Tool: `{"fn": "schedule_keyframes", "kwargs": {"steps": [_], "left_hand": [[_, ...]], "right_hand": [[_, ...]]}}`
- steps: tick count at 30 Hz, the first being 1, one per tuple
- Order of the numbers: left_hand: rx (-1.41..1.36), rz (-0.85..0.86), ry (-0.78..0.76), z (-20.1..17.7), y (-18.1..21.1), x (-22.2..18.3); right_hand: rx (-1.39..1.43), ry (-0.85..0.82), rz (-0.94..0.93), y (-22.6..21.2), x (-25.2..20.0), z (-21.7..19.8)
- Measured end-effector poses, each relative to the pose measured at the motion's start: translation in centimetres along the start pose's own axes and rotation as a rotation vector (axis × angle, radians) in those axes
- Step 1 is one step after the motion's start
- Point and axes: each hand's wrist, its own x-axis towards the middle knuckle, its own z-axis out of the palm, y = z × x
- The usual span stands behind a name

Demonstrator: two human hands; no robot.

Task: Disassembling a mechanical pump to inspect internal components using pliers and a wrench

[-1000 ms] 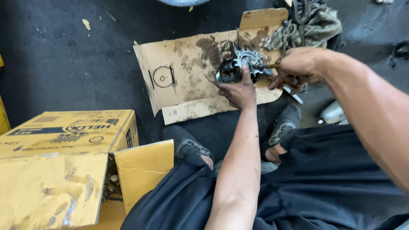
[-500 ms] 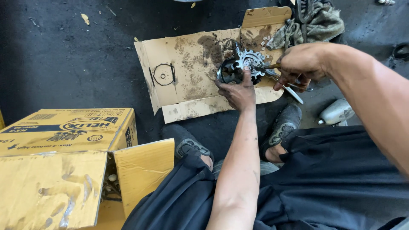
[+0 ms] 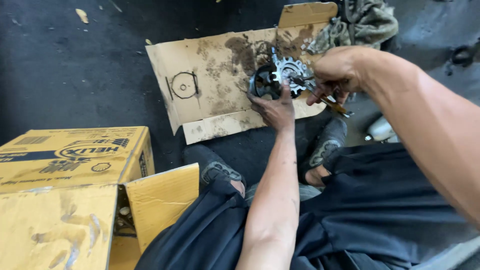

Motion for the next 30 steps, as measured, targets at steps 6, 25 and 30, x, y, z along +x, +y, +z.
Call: {"fn": "schedule_keyframes", "kwargs": {"steps": [6, 25, 30], "left_hand": [[-0.160, -0.159, -0.032, 0.2, -0.3, 0.5], [-0.164, -0.200, -0.069, 0.3, 0.3, 0.5], [-0.150, -0.178, -0.069, 0.1, 0.0, 0.3]], "right_hand": [[0.019, 0.085, -0.088, 0.2, 2.0, 0.6], [0.108, 0.224, -0.231, 2.1, 1.6, 1.8], [0.156, 0.213, -0.246, 2.7, 2.2, 1.4]]}}
